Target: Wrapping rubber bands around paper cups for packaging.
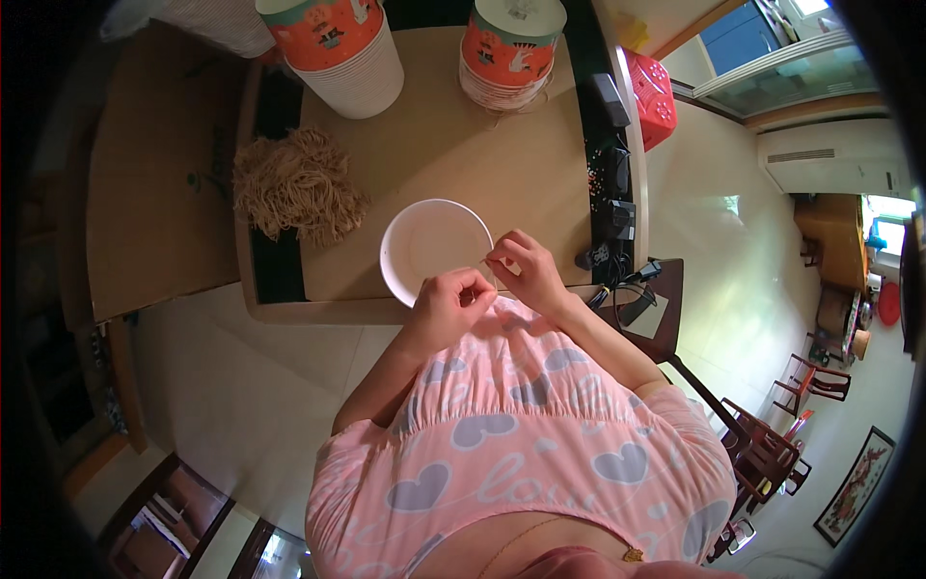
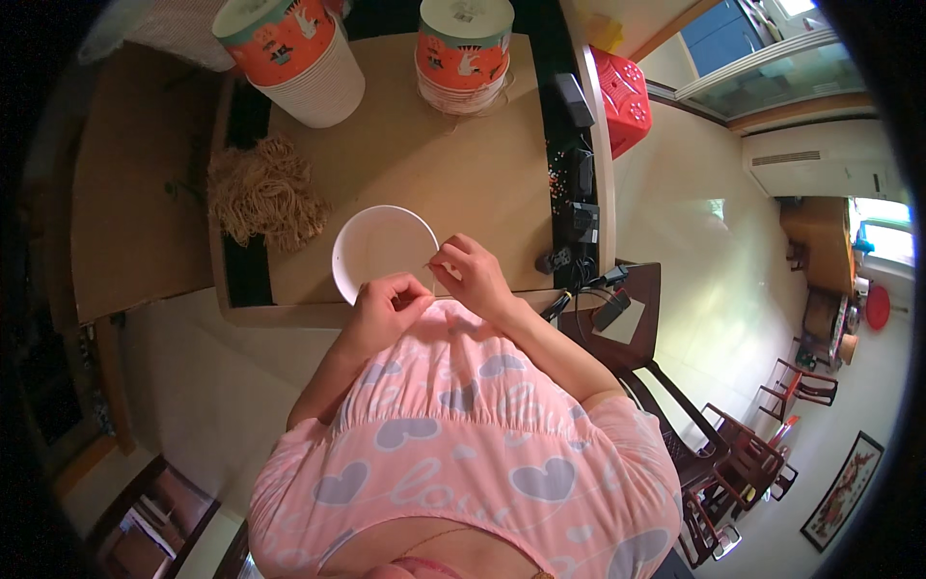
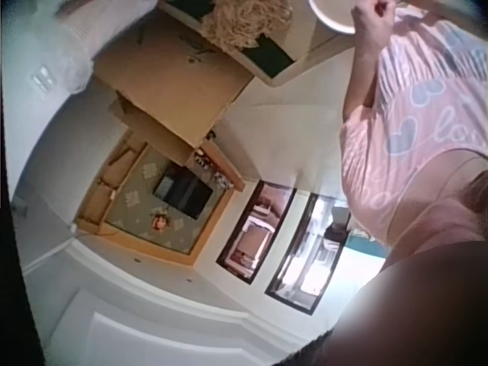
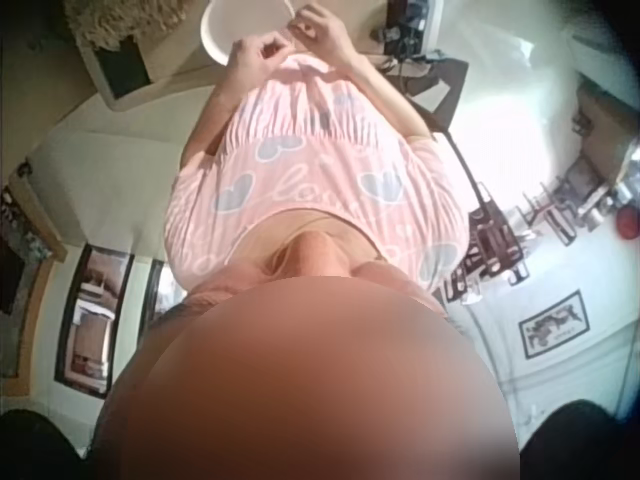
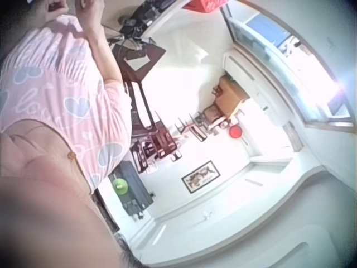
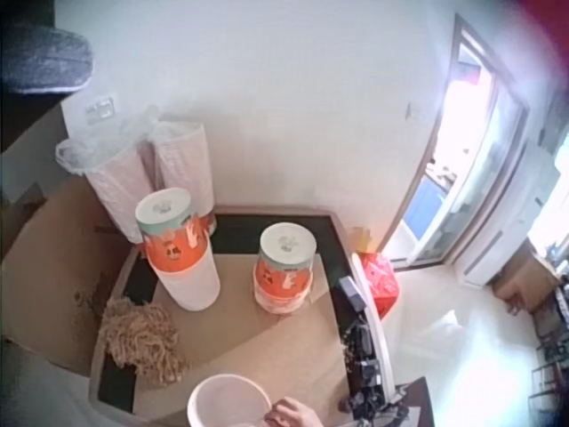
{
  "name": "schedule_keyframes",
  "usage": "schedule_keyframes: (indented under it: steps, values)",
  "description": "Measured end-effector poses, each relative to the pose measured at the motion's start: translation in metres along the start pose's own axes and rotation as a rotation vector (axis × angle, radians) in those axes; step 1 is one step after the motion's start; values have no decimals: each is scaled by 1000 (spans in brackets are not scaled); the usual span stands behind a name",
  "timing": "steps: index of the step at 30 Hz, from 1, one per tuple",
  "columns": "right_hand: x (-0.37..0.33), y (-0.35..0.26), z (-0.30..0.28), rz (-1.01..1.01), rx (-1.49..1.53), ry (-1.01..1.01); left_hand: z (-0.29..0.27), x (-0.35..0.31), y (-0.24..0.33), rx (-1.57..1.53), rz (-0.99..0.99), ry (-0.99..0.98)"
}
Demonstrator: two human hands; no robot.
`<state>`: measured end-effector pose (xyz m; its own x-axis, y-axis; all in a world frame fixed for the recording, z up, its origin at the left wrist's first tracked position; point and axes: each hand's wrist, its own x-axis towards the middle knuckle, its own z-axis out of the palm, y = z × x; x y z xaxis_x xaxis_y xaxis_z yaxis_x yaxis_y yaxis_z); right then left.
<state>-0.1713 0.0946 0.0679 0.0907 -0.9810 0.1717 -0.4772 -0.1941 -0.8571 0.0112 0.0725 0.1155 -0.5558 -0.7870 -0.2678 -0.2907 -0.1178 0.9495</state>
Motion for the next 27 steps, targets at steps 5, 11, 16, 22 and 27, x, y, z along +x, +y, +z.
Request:
schedule_keyframes:
  steps: [5,11,16,22,27]
  values:
    - [-5,14,5,67,-34,16,7,-7,7,-249,-55,-162]
    - [-2,10,6,148,46,-15,17,3,-3,-378,25,-80]
    - [-2,22,15,143,-34,-54,20,23,0,-498,110,8]
    - [27,9,-4,134,-326,-77,-52,53,-7,-943,-6,228]
    - [53,32,-11,59,-394,-151,-90,57,-56,-1238,-47,160]
